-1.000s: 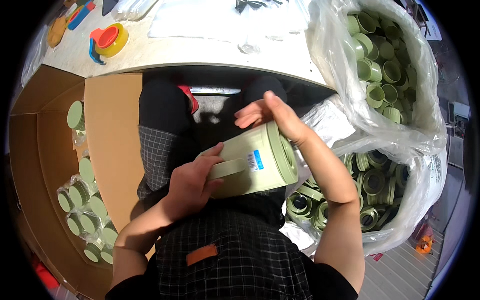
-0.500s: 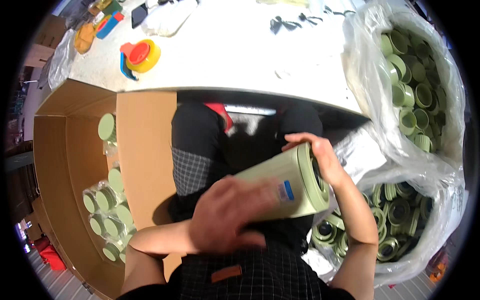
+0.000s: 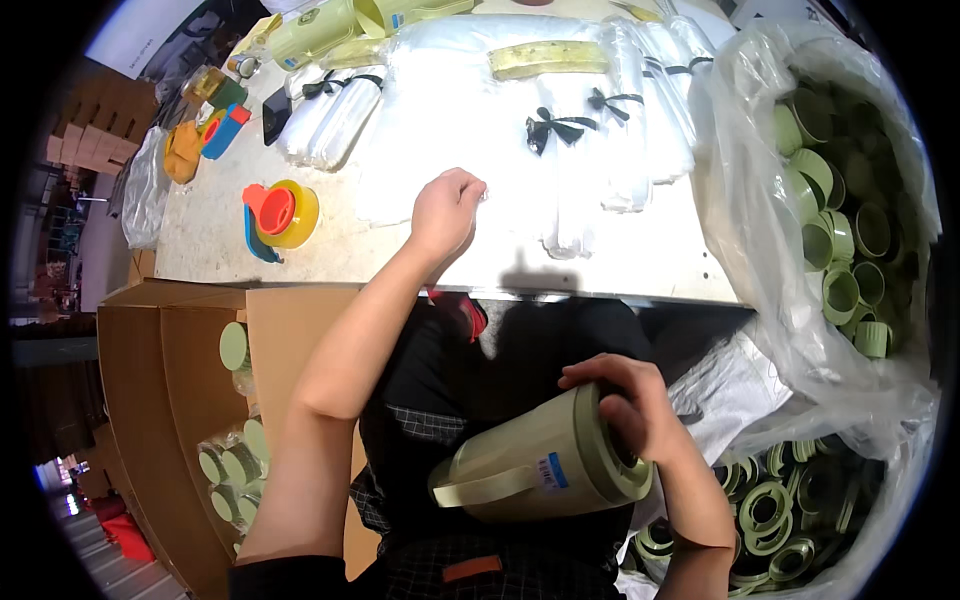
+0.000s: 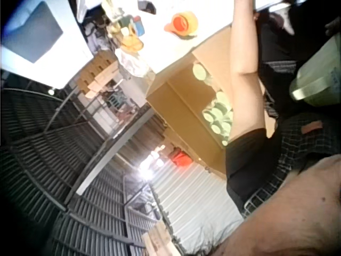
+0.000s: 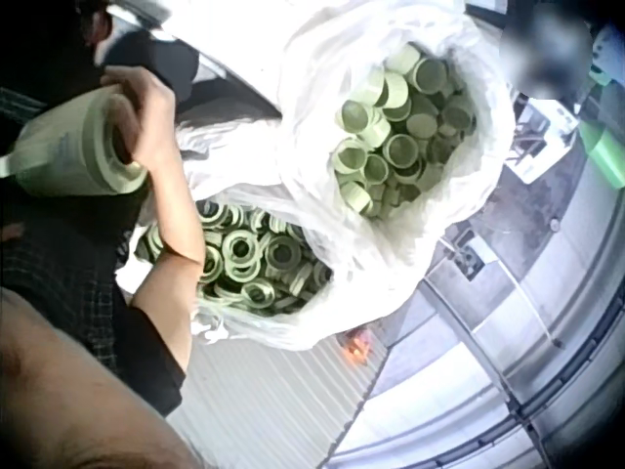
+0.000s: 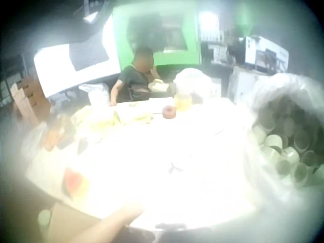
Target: The person assembles plastic water bottles by inserting inner components and attaching lids, places each assembled bottle into a plastic bag, and then places the bagged bottles into a large cardboard box.
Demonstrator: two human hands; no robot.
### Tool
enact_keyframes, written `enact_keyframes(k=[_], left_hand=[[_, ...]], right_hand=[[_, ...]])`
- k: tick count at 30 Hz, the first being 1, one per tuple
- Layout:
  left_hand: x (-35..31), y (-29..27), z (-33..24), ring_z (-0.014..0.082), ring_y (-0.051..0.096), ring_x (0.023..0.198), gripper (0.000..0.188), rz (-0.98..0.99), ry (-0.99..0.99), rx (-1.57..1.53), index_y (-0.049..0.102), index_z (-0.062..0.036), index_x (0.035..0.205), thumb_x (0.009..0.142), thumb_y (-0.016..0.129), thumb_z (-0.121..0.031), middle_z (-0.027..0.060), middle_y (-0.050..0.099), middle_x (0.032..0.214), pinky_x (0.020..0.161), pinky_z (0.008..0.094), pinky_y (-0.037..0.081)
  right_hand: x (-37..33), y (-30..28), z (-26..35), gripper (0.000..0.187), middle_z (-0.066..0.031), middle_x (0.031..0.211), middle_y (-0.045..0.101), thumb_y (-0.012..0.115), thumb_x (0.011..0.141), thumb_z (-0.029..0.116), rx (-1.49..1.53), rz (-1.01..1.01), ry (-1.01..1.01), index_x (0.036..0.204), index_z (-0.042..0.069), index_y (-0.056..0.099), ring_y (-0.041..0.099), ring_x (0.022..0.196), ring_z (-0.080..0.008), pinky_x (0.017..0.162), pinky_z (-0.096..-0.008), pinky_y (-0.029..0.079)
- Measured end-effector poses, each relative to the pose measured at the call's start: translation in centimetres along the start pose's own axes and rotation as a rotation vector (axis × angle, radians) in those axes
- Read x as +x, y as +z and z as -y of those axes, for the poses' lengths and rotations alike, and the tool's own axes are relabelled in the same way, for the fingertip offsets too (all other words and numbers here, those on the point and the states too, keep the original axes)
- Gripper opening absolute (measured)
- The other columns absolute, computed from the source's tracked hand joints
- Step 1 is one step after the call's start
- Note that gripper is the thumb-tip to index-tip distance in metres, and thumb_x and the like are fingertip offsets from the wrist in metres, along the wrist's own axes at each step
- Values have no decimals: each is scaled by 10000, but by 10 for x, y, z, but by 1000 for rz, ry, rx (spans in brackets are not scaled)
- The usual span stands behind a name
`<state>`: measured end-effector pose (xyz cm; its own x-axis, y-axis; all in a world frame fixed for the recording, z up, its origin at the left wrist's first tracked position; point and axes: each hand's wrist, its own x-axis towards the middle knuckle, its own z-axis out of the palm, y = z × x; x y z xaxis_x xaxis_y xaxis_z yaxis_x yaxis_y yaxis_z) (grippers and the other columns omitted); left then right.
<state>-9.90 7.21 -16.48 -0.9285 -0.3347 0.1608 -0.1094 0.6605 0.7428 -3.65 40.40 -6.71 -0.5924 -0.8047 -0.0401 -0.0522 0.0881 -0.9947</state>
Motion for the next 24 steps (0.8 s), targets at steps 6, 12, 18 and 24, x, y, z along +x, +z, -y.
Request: enact_keyframes(k=[6, 12, 18, 24], left_hand=[[0, -9, -70, 161, 611, 822, 336, -73, -337, -795, 618, -12, 846, 1051, 395, -158, 79, 681, 856, 776, 323, 501], [-101, 14, -119, 236, 662, 912, 311, 178, 106, -387, 695, 11, 912, 1022, 467, -170, 108, 704, 938, 873, 334, 500], [-95, -20, -108, 260, 628, 1030, 150, -460, 165, -252, 689, 11, 1000, 887, 692, -89, 135, 690, 976, 1024, 405, 431], [-35, 10, -77, 283, 659, 896, 144, -112, -39, -217, 700, -15, 948, 898, 669, -146, 94, 711, 890, 885, 404, 508]], right_hand=[[43, 8, -18, 316, -79, 1073, 664, 678, 930, 98, 458, -435, 127, 1210, 13, 559, 635, 896, -112, 805, -250, 503], [37, 12, -27, 159, -57, 844, 671, 730, 884, 94, 165, -572, 79, 942, -21, 638, 596, 763, -93, 727, -237, 496], [24, 24, -21, 105, 25, 800, 625, 712, 906, 41, 243, -464, 104, 986, -3, 662, 520, 727, -31, 702, -192, 442], [24, 26, -15, 149, 29, 790, 606, 726, 856, 11, 85, -388, 86, 989, -6, 660, 501, 728, -42, 706, -203, 443]])
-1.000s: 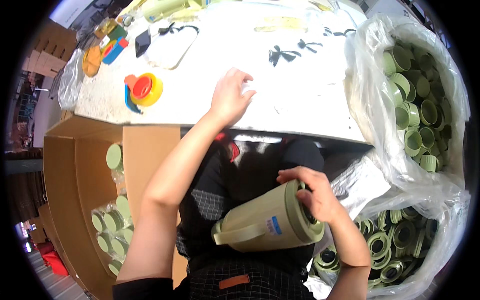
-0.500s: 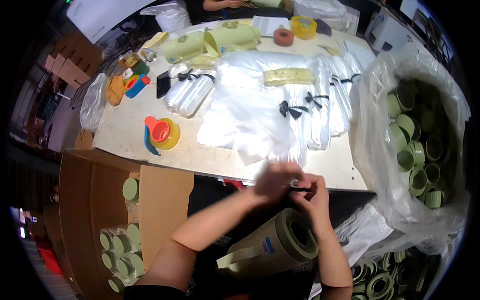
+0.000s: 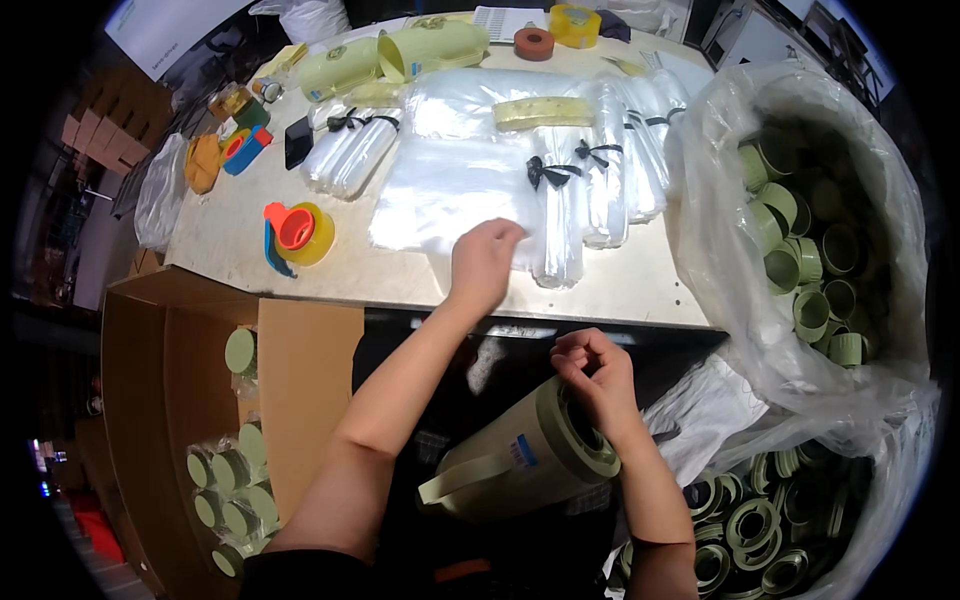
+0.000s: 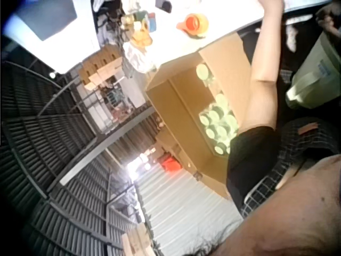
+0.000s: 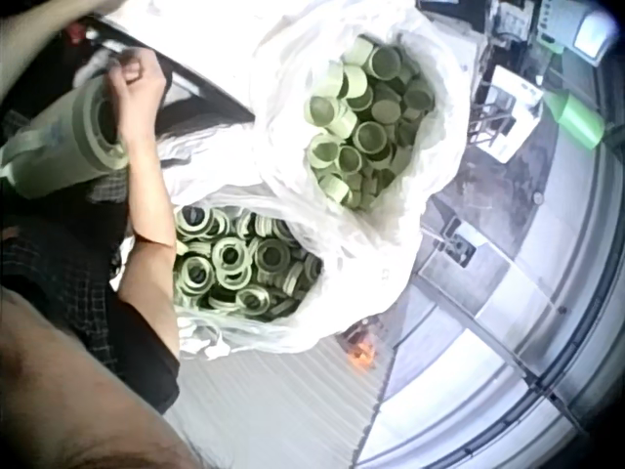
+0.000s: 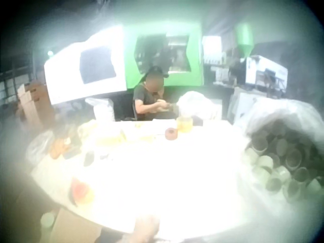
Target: The person assembles plastic water bottles by inserting inner components and attaching lids, places each assembled bottle into a plastic bag, and then places the bagged bottles into a large cardboard box.
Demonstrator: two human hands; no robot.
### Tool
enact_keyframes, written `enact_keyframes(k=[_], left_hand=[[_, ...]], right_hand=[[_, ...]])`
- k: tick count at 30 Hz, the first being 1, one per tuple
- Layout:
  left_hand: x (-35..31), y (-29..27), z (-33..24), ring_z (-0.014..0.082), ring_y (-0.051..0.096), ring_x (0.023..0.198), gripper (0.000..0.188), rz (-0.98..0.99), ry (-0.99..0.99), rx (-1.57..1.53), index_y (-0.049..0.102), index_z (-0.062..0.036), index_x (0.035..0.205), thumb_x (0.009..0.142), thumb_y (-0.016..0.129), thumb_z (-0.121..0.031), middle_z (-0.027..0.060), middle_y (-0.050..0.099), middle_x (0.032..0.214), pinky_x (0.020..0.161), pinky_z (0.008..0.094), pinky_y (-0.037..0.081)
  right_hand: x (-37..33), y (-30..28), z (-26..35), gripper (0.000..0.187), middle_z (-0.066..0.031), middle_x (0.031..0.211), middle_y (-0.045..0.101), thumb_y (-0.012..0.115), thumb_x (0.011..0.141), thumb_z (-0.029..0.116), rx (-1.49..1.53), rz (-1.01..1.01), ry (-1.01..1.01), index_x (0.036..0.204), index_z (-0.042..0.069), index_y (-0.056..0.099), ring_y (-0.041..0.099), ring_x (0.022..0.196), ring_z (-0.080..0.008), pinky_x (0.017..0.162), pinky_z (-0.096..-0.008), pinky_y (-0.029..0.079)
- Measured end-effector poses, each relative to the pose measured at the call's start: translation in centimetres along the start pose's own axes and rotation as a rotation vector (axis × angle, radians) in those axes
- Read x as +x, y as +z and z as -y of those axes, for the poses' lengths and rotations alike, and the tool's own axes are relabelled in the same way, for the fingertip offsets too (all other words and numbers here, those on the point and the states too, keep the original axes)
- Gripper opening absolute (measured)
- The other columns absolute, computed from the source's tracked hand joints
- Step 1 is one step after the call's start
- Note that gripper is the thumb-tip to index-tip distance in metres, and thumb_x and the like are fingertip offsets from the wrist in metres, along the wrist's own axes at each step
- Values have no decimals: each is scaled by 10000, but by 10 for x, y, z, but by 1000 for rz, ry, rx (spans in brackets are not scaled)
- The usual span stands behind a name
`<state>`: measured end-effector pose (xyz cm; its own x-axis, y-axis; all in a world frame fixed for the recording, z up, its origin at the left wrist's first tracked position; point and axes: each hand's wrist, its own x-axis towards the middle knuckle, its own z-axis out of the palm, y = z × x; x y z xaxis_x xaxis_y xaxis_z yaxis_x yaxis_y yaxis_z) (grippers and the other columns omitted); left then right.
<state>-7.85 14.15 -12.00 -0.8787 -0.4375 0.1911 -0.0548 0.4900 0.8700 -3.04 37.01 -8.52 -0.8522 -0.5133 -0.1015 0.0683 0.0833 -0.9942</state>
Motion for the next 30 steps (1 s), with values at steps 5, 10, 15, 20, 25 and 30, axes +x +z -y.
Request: enact_keyframes(k=[5, 10, 15, 20, 25, 30], left_hand=[[-43, 2, -62, 142, 644, 779, 125, 443, -157, -540, 674, 24, 940, 945, 620, -89, 70, 696, 847, 747, 284, 525], [-85, -10, -61, 132, 663, 834, 202, 381, -328, -881, 628, -21, 930, 794, 742, 75, 79, 690, 848, 774, 279, 537], [-97, -26, -82, 169, 653, 808, 163, 437, -327, -623, 609, -18, 882, 818, 716, 87, 71, 672, 836, 766, 315, 546], [-109, -71, -61, 127, 572, 703, 194, 478, -442, -1217, 561, -50, 1045, 933, 685, -151, 34, 551, 806, 705, 309, 542], [-102, -50, -17, 120, 471, 744, 326, 403, 53, -222, 566, -28, 1102, 798, 673, 20, 11, 459, 787, 664, 321, 408], [-169, -116, -77, 226, 593, 781, 492, 235, 223, -168, 536, -29, 1258, 832, 740, -167, 108, 571, 1015, 694, 338, 493]], right_hand=[[3, -4, -4, 191, 33, 756, 584, 787, 803, 55, 41, -280, 28, 860, 16, 609, 479, 663, -45, 640, -199, 427], [5, -11, -28, 142, 20, 697, 602, 757, 817, 54, -51, -455, -67, 783, 14, 625, 532, 675, -36, 640, -195, 443], [-5, -19, -13, 136, -5, 803, 659, 769, 795, 32, 89, 11, 13, 900, -1, 688, 586, 736, -90, 694, -238, 482], [-6, -61, -53, 124, -39, 852, 676, 690, 859, -6, 177, -624, -83, 970, 42, 665, 618, 766, -126, 739, -260, 517], [-43, -97, -101, 171, 4, 696, 507, 522, 965, 165, 877, -293, -46, 1045, 28, 583, 442, 564, -84, 474, -205, 359], [-120, 21, -68, 570, -166, 1060, 574, 417, 1025, 519, -343, -750, -318, 1154, -23, 537, 571, 981, -289, 895, -419, 469]])
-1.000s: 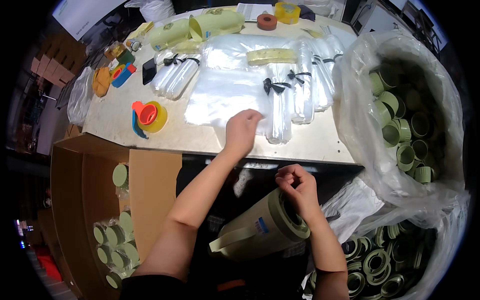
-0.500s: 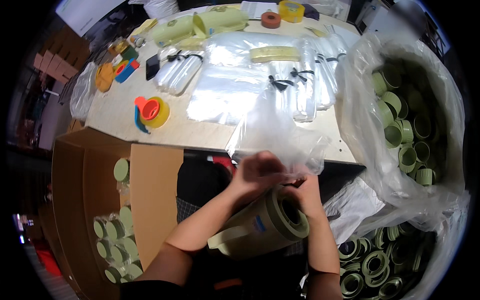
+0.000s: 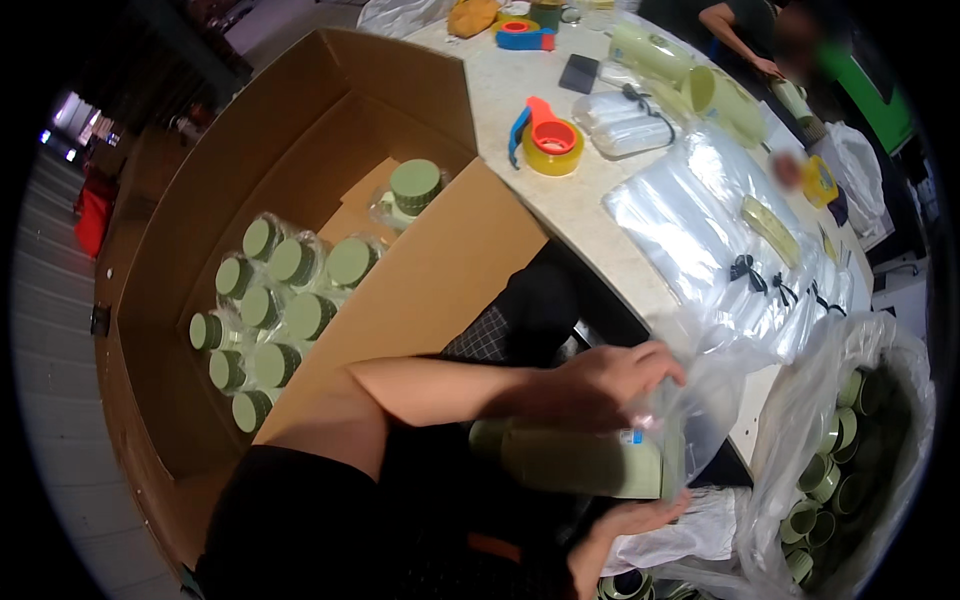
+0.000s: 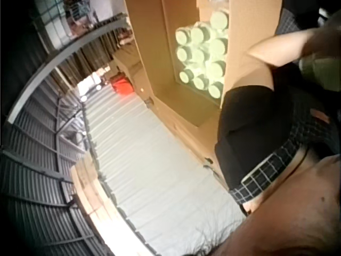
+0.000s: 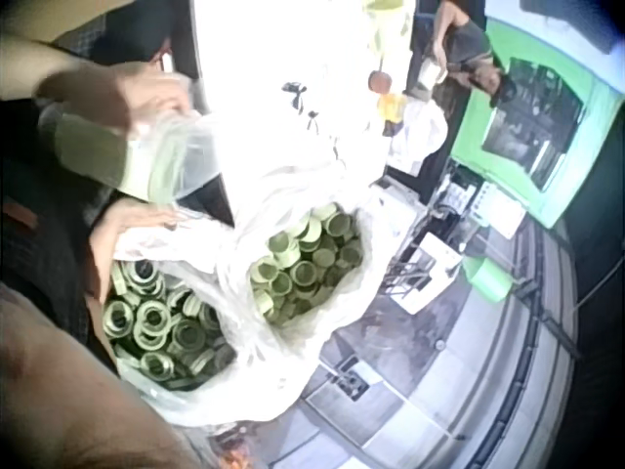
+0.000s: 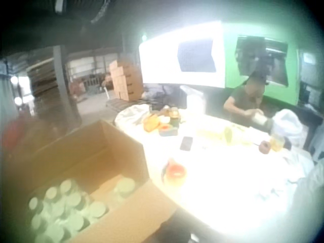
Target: The person assembles plastic water bottles by inserting inner components and attaching lids, places each assembled bottle into a plastic bag, and then places the bagged bottles into a large cardboard box.
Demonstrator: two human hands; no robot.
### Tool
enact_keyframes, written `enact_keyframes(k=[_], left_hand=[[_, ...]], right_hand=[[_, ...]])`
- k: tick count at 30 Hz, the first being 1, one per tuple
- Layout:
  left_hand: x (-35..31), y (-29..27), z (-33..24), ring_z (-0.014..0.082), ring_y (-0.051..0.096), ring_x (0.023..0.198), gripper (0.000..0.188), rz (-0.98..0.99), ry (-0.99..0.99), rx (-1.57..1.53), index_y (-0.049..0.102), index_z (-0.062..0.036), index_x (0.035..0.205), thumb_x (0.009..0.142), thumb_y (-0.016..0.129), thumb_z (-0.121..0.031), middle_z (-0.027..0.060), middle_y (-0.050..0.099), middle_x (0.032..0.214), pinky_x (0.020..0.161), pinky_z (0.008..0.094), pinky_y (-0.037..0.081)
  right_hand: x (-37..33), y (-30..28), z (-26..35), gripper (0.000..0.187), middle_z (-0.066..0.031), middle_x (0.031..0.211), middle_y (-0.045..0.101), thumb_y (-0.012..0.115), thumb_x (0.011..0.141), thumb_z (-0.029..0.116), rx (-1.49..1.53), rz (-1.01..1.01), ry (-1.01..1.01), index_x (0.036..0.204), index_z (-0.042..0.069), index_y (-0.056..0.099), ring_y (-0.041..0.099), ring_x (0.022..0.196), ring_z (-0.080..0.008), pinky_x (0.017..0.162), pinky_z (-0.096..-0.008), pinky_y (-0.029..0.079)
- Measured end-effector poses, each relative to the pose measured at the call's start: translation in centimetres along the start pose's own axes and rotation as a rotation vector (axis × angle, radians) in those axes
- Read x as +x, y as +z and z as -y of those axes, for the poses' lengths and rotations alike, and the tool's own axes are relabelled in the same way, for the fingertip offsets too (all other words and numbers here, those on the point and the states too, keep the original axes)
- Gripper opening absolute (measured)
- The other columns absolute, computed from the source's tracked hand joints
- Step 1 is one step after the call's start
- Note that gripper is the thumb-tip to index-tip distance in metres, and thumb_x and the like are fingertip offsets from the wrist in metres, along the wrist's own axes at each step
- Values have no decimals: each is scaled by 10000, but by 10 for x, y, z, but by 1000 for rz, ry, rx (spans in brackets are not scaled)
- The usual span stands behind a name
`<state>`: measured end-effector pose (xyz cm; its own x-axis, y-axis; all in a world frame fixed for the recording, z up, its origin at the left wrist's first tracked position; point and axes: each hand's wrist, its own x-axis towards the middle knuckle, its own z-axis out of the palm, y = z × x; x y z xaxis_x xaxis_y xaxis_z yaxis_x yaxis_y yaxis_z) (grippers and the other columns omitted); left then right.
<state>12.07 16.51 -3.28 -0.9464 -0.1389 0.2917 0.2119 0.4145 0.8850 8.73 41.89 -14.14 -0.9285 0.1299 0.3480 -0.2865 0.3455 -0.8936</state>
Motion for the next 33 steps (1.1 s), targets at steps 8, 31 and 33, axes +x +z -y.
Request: enact_keyframes(k=[8, 31, 33], left_hand=[[-188, -15, 41, 360, 617, 969, 531, -257, -166, 562, 614, -148, 1289, 777, 732, -228, 186, 541, 1228, 742, 425, 543], [-392, -277, 205, 472, 593, 1145, 473, -569, -1425, 657, 496, 97, 1306, 924, 557, -174, 323, 604, 1227, 981, 467, 474], [-335, -250, 144, 435, 534, 1215, 538, -751, -1109, 878, 418, 71, 1362, 897, 604, -127, 293, 528, 1316, 1052, 466, 408]], right_hand=[[-90, 13, 25, 677, -178, 1400, 489, 765, 806, 19, 355, 1187, 456, 1396, -1, 436, 509, 1273, -292, 1068, -442, 426], [-48, 78, 105, 390, -97, 1089, 692, 672, 901, 6, 204, 1425, 245, 1277, 7, 568, 655, 990, -158, 894, -290, 510], [-32, 84, 98, 373, -87, 1071, 694, 664, 902, -1, 242, 1324, 282, 1265, 16, 576, 651, 967, -143, 872, -276, 508]])
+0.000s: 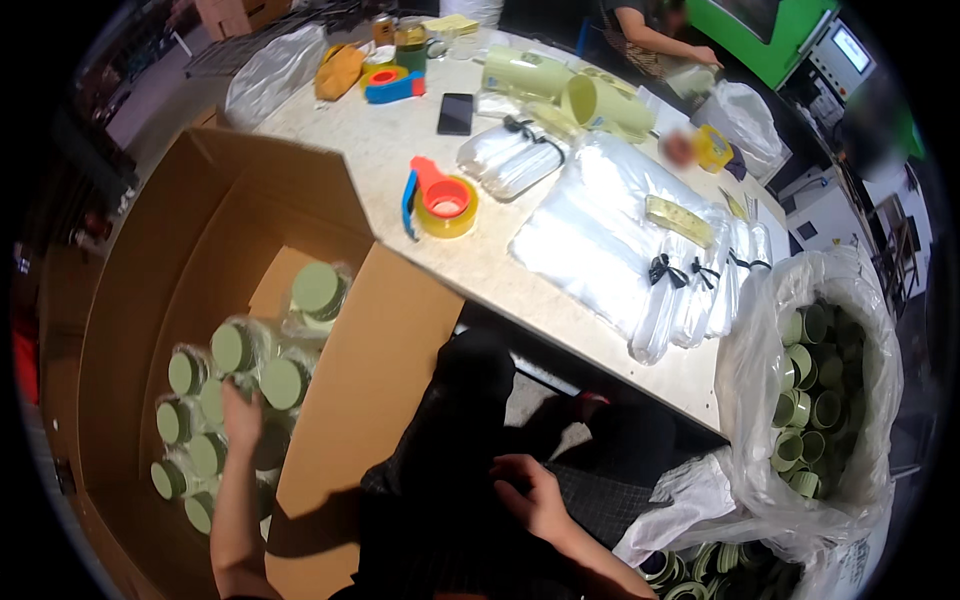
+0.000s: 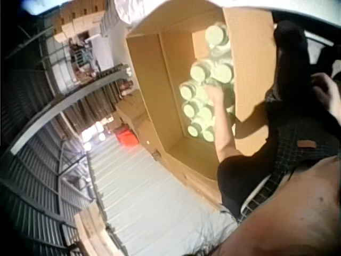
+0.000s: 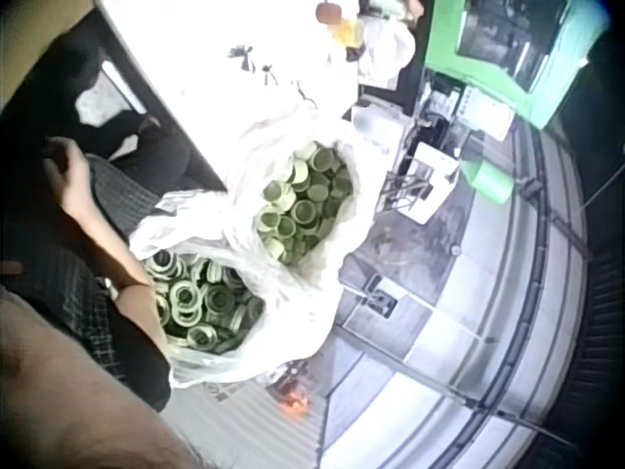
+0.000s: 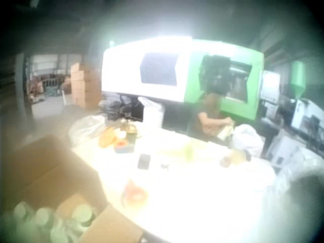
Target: The person assembles plastic water bottles by inserting inner components and attaching lids, places each assembled bottle into a plastic bag, and then places the bagged bottles into a large cardboard box.
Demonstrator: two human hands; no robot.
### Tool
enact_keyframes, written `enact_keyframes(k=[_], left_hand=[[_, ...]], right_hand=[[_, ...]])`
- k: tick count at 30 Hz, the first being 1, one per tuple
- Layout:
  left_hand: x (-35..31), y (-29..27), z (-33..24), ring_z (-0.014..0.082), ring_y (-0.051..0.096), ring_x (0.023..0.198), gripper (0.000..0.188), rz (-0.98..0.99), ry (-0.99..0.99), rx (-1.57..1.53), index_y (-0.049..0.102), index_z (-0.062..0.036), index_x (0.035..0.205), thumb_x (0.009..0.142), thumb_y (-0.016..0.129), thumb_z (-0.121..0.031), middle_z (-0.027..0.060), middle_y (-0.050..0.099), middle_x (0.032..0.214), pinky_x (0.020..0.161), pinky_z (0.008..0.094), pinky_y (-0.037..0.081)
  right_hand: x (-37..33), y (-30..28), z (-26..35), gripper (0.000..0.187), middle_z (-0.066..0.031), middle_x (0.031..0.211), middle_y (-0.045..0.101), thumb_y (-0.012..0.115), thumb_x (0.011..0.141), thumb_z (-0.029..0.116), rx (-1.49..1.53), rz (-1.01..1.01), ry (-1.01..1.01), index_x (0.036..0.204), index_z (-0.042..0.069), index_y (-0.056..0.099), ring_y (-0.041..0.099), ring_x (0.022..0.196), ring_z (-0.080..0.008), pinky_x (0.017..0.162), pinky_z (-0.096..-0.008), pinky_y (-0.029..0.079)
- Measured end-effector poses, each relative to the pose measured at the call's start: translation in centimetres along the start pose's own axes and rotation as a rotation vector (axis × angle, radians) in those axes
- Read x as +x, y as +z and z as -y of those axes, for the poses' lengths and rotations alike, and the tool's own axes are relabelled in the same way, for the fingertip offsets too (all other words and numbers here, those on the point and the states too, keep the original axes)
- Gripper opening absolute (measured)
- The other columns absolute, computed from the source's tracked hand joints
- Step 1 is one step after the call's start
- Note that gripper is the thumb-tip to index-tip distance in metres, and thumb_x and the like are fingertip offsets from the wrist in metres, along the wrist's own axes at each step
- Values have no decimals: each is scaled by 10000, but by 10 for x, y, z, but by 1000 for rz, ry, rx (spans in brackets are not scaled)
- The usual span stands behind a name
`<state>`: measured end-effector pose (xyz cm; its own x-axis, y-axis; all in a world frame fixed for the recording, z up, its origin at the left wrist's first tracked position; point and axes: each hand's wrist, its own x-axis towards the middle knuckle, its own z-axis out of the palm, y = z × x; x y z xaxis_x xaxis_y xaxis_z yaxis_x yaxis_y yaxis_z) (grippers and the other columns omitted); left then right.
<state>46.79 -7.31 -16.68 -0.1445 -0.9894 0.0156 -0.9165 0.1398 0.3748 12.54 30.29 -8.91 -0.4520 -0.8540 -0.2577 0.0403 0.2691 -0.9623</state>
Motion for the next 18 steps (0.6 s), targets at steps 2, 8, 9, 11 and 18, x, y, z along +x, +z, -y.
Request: enact_keyframes(k=[2, 8, 9, 11, 18], left_hand=[[-23, -34, -62, 408, 486, 1240, 532, -206, 167, -17, 428, 54, 1347, 877, 634, -89, 250, 496, 1305, 1084, 472, 365], [-10, 8, -351, 398, 485, 1255, 443, 124, 808, -481, 477, 30, 1303, 904, 620, -99, 235, 497, 1310, 1100, 449, 352], [-6, 27, -406, 401, 493, 1253, 431, 186, 870, -503, 482, 28, 1301, 913, 615, -106, 239, 504, 1317, 1105, 451, 353], [14, 74, -493, 407, 509, 1245, 427, 138, 1093, -462, 489, 26, 1309, 928, 612, -122, 242, 524, 1322, 1108, 451, 360], [238, 266, -698, 439, 593, 1154, 652, -313, 691, -221, 564, 40, 1306, 900, 674, -458, 267, 648, 1199, 992, 470, 452]], right_hand=[[19, -14, 0, 334, -71, 1040, 693, 651, 907, -11, -18, -37, 1, 1234, 21, 593, 638, 937, -119, 823, -255, 503], [76, -78, -8, 314, -93, 1075, 678, 669, 890, -6, 52, -185, -63, 1199, 17, 617, 670, 972, -180, 860, -307, 537], [78, -100, -3, 315, -109, 1120, 654, 666, 895, -13, -3, -179, -122, 1204, 22, 611, 677, 997, -210, 873, -330, 549], [96, -140, 10, 385, -140, 1176, 625, 696, 855, -25, -268, -301, -337, 1222, 41, 600, 662, 1050, -293, 857, -348, 560], [7, -370, 6, 433, -112, 1208, 537, 649, 800, -28, -654, -1366, -302, 1215, 42, 545, 577, 1071, -230, 785, -332, 538]])
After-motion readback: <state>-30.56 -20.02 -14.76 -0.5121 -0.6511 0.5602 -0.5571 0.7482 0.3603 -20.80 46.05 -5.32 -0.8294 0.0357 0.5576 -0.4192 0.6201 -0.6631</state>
